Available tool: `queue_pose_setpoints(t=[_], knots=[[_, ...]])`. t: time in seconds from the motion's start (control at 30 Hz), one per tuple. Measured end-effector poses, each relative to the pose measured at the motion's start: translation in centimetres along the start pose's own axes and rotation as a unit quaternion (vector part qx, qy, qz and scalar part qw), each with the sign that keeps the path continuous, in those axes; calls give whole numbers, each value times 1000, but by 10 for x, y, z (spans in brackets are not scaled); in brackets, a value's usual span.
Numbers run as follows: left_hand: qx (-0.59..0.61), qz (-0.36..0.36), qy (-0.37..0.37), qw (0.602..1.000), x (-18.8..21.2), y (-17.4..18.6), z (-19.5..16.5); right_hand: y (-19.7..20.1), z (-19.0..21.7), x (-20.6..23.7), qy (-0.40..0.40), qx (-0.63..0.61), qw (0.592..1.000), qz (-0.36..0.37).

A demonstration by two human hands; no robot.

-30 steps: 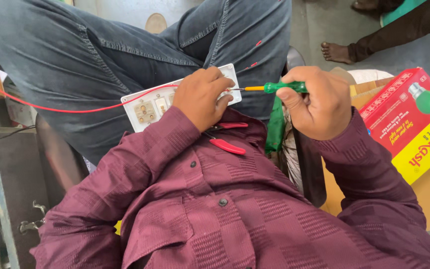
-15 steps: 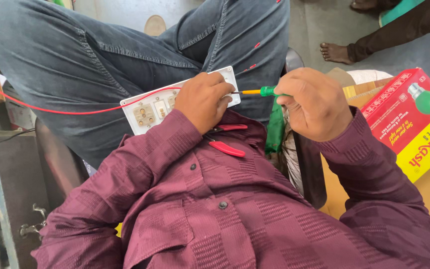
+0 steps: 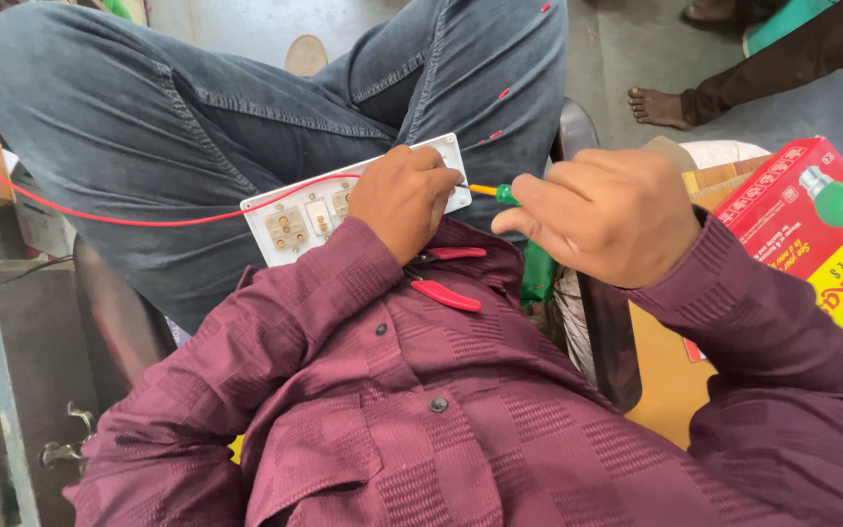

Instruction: The person sits cross-legged and wires a white electrical switchboard, using pliers to strip red wires and a screwdriver to secure them into terminal screws. The person repeatedly cuts, strips, and connects wires to different terminals on the switchboard.

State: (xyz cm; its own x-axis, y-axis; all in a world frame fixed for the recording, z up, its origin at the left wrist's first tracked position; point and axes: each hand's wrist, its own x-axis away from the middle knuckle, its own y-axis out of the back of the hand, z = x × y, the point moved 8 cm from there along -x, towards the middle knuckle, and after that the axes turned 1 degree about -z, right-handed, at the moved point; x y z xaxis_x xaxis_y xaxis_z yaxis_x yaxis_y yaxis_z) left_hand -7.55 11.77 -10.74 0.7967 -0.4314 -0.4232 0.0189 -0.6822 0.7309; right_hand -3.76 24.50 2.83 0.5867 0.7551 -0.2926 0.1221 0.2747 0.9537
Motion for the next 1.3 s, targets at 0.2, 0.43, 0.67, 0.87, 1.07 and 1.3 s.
queue_pose_setpoints(t=[0.2, 0.43, 0.67, 0.87, 1.07, 1.3], knots=[[-1, -4, -6, 1000, 0, -1, 1, 7, 18, -19, 73, 26, 997, -16], [-3, 5, 3, 1000, 0, -3, 3, 3, 17, -20, 71, 3, 997, 26], [-12, 7, -8, 1000, 2, -4, 3, -11, 18, -16, 62, -22, 994, 91], [-15, -2, 8, 1000, 2, -7, 5, -24, 10, -17, 20, 58, 988, 138], [-20, -2, 3, 1000, 1, -8, 5, -11, 14, -15, 22, -31, 999, 38], [-36, 14, 1, 999, 1, -11, 5, -20, -1, -14, -11, -22, 997, 75]])
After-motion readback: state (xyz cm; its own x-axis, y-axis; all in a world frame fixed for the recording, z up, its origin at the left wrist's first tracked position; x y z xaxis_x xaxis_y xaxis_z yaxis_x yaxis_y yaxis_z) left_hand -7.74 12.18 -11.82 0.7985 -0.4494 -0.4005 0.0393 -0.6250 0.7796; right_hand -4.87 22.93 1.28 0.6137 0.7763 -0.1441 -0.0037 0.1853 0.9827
